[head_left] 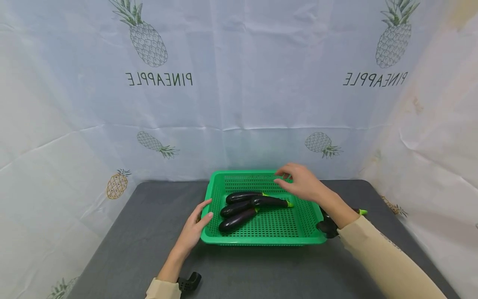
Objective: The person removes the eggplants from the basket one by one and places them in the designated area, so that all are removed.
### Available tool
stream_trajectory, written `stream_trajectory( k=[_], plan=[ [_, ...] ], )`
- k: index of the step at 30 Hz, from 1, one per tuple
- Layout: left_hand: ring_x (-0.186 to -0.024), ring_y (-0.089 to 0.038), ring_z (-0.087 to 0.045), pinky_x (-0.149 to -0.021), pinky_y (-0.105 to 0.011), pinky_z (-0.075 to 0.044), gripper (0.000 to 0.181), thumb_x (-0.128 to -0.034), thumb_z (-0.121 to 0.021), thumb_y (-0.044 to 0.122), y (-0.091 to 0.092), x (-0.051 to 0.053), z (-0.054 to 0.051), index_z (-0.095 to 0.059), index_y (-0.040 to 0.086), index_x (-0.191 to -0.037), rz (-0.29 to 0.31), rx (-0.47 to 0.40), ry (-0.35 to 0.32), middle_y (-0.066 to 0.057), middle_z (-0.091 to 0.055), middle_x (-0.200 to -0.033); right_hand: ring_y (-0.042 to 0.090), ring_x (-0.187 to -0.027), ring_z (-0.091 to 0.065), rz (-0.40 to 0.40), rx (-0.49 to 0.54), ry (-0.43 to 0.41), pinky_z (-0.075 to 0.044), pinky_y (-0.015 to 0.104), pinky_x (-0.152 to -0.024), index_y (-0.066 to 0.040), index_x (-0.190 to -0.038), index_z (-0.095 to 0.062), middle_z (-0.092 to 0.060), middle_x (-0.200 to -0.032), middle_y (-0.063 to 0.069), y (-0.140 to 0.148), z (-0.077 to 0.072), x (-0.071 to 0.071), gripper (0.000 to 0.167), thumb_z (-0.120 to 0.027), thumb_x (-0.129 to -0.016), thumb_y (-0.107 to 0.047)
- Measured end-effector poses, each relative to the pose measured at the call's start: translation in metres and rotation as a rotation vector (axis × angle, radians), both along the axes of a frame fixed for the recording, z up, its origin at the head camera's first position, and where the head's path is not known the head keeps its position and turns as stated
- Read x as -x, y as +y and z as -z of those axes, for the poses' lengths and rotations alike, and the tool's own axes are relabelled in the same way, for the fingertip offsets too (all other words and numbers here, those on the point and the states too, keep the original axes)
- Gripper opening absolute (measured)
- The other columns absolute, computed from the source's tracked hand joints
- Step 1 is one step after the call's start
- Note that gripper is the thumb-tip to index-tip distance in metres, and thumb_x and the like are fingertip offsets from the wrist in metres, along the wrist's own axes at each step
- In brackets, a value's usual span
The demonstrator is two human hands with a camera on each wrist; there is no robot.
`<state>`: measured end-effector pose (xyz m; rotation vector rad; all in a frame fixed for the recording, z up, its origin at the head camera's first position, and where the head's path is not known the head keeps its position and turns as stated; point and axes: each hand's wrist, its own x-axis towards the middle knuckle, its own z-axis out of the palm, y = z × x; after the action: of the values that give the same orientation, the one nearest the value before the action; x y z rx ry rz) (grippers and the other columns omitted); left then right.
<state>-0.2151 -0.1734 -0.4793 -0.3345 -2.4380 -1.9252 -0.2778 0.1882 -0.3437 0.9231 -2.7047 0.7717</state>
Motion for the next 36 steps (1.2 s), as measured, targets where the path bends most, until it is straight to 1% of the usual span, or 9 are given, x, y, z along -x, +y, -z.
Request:
stream_trajectory(
  k=[4, 11, 15, 18, 23, 28, 31, 36],
  plan=[
    [-0.155, -0.036, -0.009, -0.118, -0.067, -0.016, 0.052, -0.1074, -0.053, 0.033, 0.0, 0.0, 0.001, -0.039, 0.021, -0.157, -0.001, 0.0, 0.0, -0.011, -0.022, -0.167, 0.027, -0.098, -0.065, -0.021, 0.01, -0.019, -0.054, 0.045, -0.083, -0.008, -0.116, -0.072, -0.068, -0.114, 0.011, -0.007, 0.007, 0.006, 0.022, -0.069, -0.099, -0.021],
    [-0.154, -0.037, -0.01, -0.117, -0.067, -0.016, 0.052, -0.1078, -0.053, 0.029, 0.001, -0.001, 0.002, -0.039, 0.02, -0.157, -0.006, -0.003, 0.0, -0.012, -0.022, -0.167, 0.024, -0.101, -0.063, -0.024, -0.022, -0.055, -0.054, 0.043, -0.084, -0.009, -0.119, -0.071, -0.067, -0.118, 0.011, -0.015, 0.025, 0.018, 0.024, -0.067, -0.101, -0.025],
    [-0.154, -0.037, -0.012, -0.117, -0.067, -0.017, 0.052, -0.1077, -0.053, 0.028, 0.001, -0.001, 0.002, -0.039, 0.019, -0.157, -0.009, -0.006, 0.004, -0.013, -0.024, -0.166, 0.029, -0.103, -0.063, -0.036, -0.017, -0.09, -0.053, 0.044, -0.085, -0.007, -0.12, -0.071, -0.067, -0.119, 0.013, -0.019, 0.033, 0.024, 0.026, -0.068, -0.1, -0.024],
    [-0.154, -0.036, -0.012, -0.117, -0.067, -0.017, 0.052, -0.1076, -0.053, 0.029, 0.001, -0.001, 0.001, -0.04, 0.019, -0.156, -0.012, -0.006, 0.005, -0.013, -0.024, -0.166, 0.032, -0.103, -0.063, -0.042, -0.024, -0.108, -0.053, 0.045, -0.084, -0.007, -0.12, -0.07, -0.066, -0.118, 0.012, -0.021, 0.039, 0.027, 0.027, -0.069, -0.099, -0.024],
    [-0.154, -0.036, -0.012, -0.117, -0.067, -0.017, 0.052, -0.1075, -0.054, 0.029, 0.001, 0.0, 0.0, -0.04, 0.018, -0.156, -0.017, -0.009, 0.004, -0.012, -0.024, -0.166, 0.031, -0.105, -0.063, -0.047, -0.04, -0.149, -0.052, 0.046, -0.086, -0.008, -0.122, -0.07, -0.065, -0.12, 0.011, -0.026, 0.048, 0.032, 0.029, -0.069, -0.099, -0.025],
    [-0.154, -0.037, -0.012, -0.117, -0.067, -0.017, 0.053, -0.1072, -0.054, 0.031, 0.0, -0.001, 0.001, -0.04, 0.017, -0.156, -0.02, -0.009, 0.001, -0.012, -0.024, -0.166, 0.027, -0.106, -0.061, -0.053, -0.086, -0.196, -0.052, 0.045, -0.088, -0.008, -0.125, -0.068, -0.063, -0.125, 0.01, -0.029, 0.057, 0.036, 0.033, -0.068, -0.1, -0.03],
    [-0.154, -0.037, -0.012, -0.117, -0.067, -0.016, 0.053, -0.1071, -0.054, 0.032, 0.0, 0.0, 0.001, -0.04, 0.018, -0.157, -0.017, -0.005, 0.003, -0.011, -0.024, -0.166, 0.029, -0.109, -0.061, -0.06, -0.108, -0.222, -0.051, 0.046, -0.09, -0.009, -0.126, -0.068, -0.063, -0.126, 0.01, -0.029, 0.061, 0.037, 0.035, -0.068, -0.1, -0.032],
    [-0.154, -0.037, -0.013, -0.117, -0.068, -0.017, 0.053, -0.1071, -0.054, 0.032, 0.001, 0.001, 0.002, -0.04, 0.02, -0.156, -0.015, -0.007, 0.006, -0.01, -0.025, -0.166, 0.034, -0.111, -0.06, -0.066, -0.147, -0.258, -0.051, 0.048, -0.09, -0.009, -0.126, -0.067, -0.062, -0.124, 0.012, -0.03, 0.068, 0.039, 0.035, -0.068, -0.1, -0.032]
  ],
)
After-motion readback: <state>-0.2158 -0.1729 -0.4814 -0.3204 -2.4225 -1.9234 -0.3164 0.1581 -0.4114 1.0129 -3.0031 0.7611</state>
